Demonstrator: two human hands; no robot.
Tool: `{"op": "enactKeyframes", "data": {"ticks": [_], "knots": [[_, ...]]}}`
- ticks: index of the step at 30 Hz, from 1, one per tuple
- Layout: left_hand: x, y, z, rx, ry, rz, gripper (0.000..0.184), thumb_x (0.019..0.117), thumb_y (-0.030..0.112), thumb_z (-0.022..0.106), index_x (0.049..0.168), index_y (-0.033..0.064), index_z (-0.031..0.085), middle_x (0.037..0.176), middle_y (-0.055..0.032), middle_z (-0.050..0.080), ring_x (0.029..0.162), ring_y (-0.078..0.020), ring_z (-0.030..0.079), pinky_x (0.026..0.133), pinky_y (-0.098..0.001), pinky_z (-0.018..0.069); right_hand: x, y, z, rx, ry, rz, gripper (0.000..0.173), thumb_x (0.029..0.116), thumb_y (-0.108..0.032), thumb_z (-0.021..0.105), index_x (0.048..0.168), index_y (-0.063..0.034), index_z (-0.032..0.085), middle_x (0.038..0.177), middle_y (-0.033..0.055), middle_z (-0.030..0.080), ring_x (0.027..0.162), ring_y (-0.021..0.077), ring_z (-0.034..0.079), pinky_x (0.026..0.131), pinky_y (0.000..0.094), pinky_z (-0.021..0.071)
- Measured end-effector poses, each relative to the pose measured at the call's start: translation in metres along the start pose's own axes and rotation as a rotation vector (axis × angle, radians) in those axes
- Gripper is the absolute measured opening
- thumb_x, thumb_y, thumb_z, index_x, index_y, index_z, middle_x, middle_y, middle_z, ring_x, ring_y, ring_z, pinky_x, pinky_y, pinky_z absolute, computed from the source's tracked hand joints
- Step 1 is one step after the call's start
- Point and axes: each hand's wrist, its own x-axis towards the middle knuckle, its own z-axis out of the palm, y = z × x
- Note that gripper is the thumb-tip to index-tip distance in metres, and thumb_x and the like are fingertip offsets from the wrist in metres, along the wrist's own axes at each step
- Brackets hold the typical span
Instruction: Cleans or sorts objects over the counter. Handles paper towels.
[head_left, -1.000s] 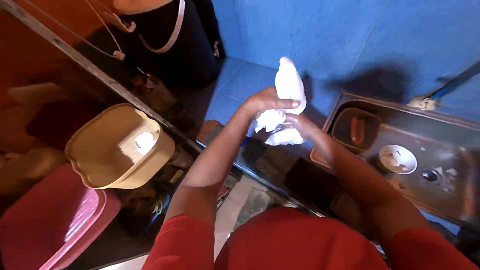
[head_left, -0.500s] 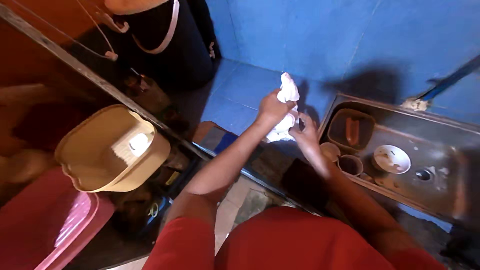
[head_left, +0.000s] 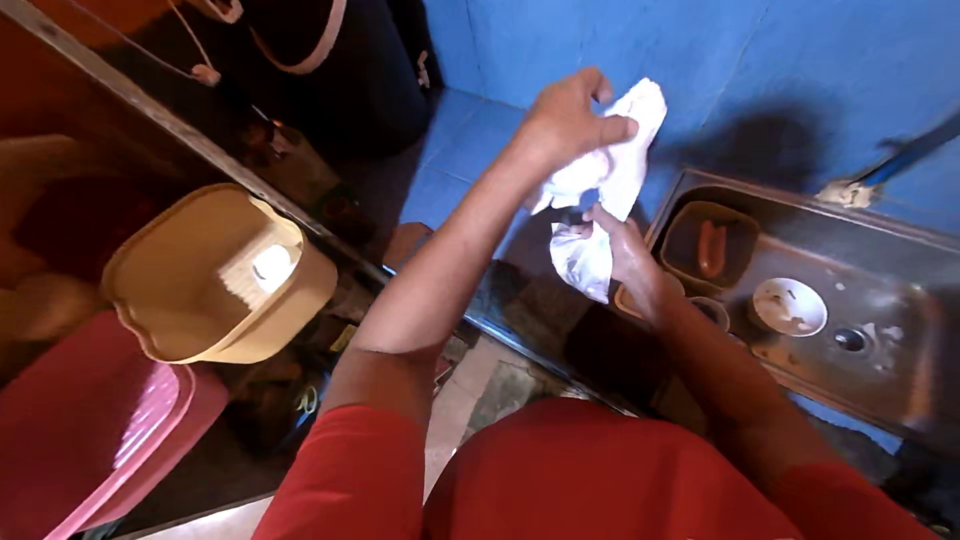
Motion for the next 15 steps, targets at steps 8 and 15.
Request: {"op": "enactKeyframes", "data": {"ticks": [8,15], "knots": [[-0.057,-0.030,-0.009,0.407,0.021,0.468,0.026,0.0976,0.018,0.067,0.119,0.0053,0.073,0.112,-0.0134,0.073,0.101,-0.0303,0.071,0.091,-0.0542,0.0550,0.010,-0.009,-0.027,-0.002,-0.156,0.076,0.028,0.1099,-0.024,0.044,0.089,-0.0150,0.060,0.057,-0.0108,0.045,0.052,0.0027,0.050,0.064,0.0206,0.0519],[-0.041,-0.054,0.045,0.725,-0.303,0.555,0.074,0.0949,0.018,0.072,0.161,0.0150,0.037,0.154,-0.0185,0.050,0.097,-0.0423,0.070,0.078,-0.0582,0.0544,-0.001,-0.032,0.011,-0.343,-0.440,0.116,0.026,0.1026,-0.008,0.044,0.082,-0.0156,0.058,0.064,-0.0102,0.054,0.055,-0.0001,0.049,0.058,0.0188,0.0460]]}}
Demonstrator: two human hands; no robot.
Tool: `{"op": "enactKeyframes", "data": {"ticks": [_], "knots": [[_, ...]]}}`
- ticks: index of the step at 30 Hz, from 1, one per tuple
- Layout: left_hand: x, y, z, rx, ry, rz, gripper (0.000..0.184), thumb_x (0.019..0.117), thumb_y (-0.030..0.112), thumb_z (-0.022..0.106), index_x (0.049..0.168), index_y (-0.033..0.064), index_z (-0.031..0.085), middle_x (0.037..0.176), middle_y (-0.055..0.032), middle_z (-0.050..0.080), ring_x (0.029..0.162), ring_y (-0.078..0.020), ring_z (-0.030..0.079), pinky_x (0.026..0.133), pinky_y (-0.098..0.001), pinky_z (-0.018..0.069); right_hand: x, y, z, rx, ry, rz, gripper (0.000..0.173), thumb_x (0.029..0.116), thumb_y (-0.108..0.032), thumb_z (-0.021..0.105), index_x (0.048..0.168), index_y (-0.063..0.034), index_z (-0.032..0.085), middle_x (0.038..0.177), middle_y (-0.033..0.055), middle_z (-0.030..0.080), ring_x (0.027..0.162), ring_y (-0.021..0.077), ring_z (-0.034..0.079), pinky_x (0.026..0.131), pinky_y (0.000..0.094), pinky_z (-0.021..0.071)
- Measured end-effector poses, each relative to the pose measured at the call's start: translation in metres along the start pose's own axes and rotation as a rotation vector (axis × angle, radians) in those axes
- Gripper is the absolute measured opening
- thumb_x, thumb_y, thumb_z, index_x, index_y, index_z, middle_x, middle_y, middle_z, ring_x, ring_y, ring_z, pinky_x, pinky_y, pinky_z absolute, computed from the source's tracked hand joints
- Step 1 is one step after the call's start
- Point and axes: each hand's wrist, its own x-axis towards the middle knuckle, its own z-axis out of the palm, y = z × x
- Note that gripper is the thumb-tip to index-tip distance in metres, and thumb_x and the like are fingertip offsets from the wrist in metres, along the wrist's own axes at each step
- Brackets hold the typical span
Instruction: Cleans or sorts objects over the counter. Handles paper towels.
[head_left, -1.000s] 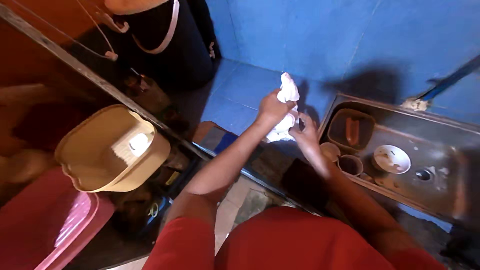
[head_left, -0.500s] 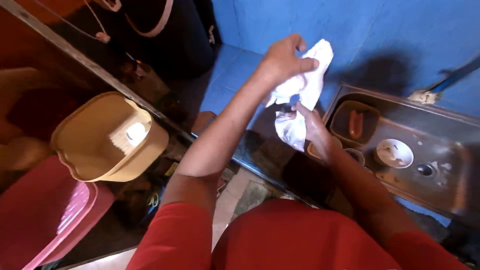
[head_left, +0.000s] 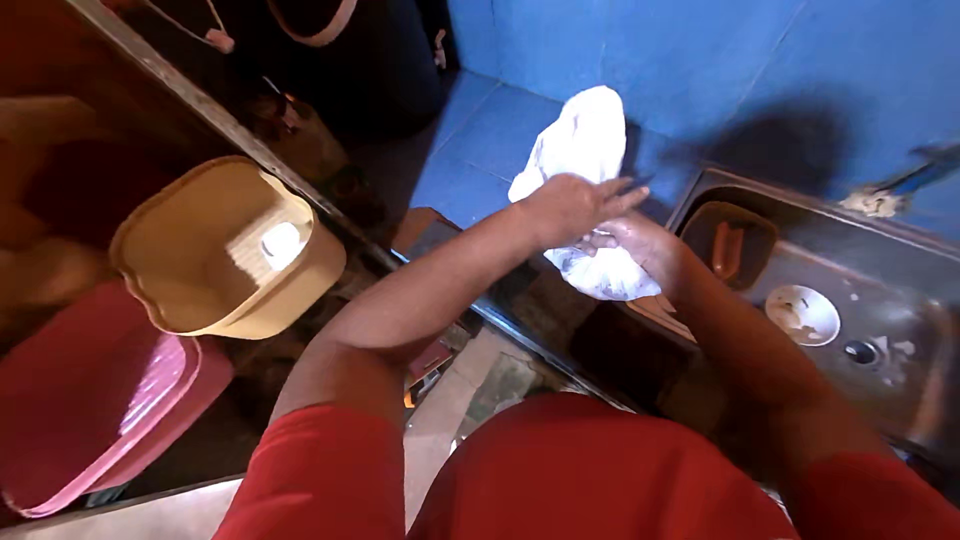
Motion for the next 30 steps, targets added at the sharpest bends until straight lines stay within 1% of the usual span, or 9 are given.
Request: {"op": "enactKeyframes", "data": {"ticks": [2,3,5,9,13,21,24,27,30], "knots": [[-0.002,-0.011,-0.002,0.044,-0.076,-0.136,0.065,0.0936,0.017,0.072,0.153,0.0125,0.047,0.122,-0.0244,0.067,0.101,-0.0478,0.067,0.082,-0.0649,0.0510,0.005,-0.008,0.001,-0.204,-0.076,0.042,0.022,0.1044,-0.013,0.047,0.087,-0.0099,0.060,0.068,-0.0077,0.055,0.058,0.0008,0.050,0.061,0.0195,0.0470],[-0.005,-0.017,0.001,0.064,-0.056,-0.167,0.040,0.0957,0.011,0.066,0.135,0.0073,0.061,0.110,-0.0251,0.069,0.099,-0.0488,0.068,0.079,-0.0664,0.0509,0.005,-0.013,0.000,-0.275,-0.093,0.052,0.020,0.1054,-0.017,0.050,0.093,-0.0064,0.063,0.073,-0.0058,0.058,0.062,0.0011,0.053,0.064,0.0202,0.0486],[-0.012,-0.020,0.003,0.064,-0.082,-0.262,0.020,0.0996,0.010,0.058,0.114,0.0039,0.071,0.110,-0.0244,0.069,0.103,-0.0484,0.067,0.080,-0.0679,0.0503,0.004,-0.021,-0.002,-0.382,-0.133,0.043,0.019,0.1047,-0.017,0.056,0.106,-0.0001,0.066,0.081,-0.0009,0.060,0.069,0.0033,0.054,0.069,0.0230,0.0485],[-0.017,-0.022,-0.009,-0.045,-0.207,-0.489,0.028,0.1039,0.020,0.054,0.124,0.0079,0.069,0.130,-0.0251,0.062,0.116,-0.0491,0.061,0.087,-0.0704,0.0484,0.008,-0.030,-0.016,-0.489,-0.238,0.013,0.015,0.1035,-0.013,0.057,0.109,-0.0021,0.065,0.086,0.0026,0.059,0.073,0.0065,0.054,0.069,0.0246,0.0477],[-0.030,-0.038,-0.013,-0.093,-0.152,-0.553,0.029,0.1026,0.024,0.058,0.124,0.0089,0.070,0.130,-0.0248,0.061,0.115,-0.0478,0.062,0.088,-0.0696,0.0486,0.002,-0.048,-0.028,-0.605,-0.274,0.021,0.013,0.1047,-0.012,0.056,0.106,-0.0021,0.064,0.084,0.0029,0.059,0.073,0.0064,0.056,0.070,0.0246,0.0482],[-0.063,-0.037,-0.008,-0.157,-0.007,-0.517,0.035,0.1049,0.031,0.058,0.119,0.0010,0.070,0.134,-0.0197,0.063,0.118,-0.0413,0.064,0.094,-0.0648,0.0505,-0.011,-0.083,-0.034,-1.054,-0.367,-0.012,0.018,0.1058,-0.009,0.054,0.115,-0.0011,0.068,0.106,0.0130,0.072,0.100,0.0236,0.068,0.094,0.0469,0.0516],[-0.071,-0.032,-0.002,-0.152,-0.012,-0.543,0.034,0.1043,0.029,0.057,0.118,-0.0002,0.069,0.119,-0.0217,0.068,0.109,-0.0426,0.067,0.089,-0.0654,0.0509,-0.017,-0.093,-0.027,-1.184,-0.378,-0.045,0.018,0.1047,-0.010,0.057,0.115,-0.0025,0.070,0.105,0.0147,0.072,0.099,0.0281,0.068,0.093,0.0515,0.0516],[-0.083,-0.030,0.009,-0.123,0.068,-0.535,0.029,0.0983,0.021,0.063,0.115,-0.0006,0.070,0.120,-0.0206,0.069,0.102,-0.0429,0.069,0.082,-0.0664,0.0528,-0.021,-0.100,-0.017,-1.324,-0.403,-0.135,0.018,0.1050,-0.015,0.058,0.107,-0.0017,0.070,0.097,0.0165,0.069,0.092,0.0312,0.067,0.086,0.0516,0.0516],[-0.098,-0.034,0.022,-0.026,0.281,-0.440,0.025,0.0931,0.018,0.066,0.108,-0.0012,0.071,0.120,-0.0198,0.070,0.091,-0.0416,0.072,0.070,-0.0630,0.0557,-0.026,-0.111,-0.002,-1.421,-0.424,-0.271,0.016,0.0998,-0.009,0.063,0.105,-0.0008,0.075,0.106,0.0190,0.066,0.104,0.0345,0.063,0.095,0.0506,0.0499]]}}
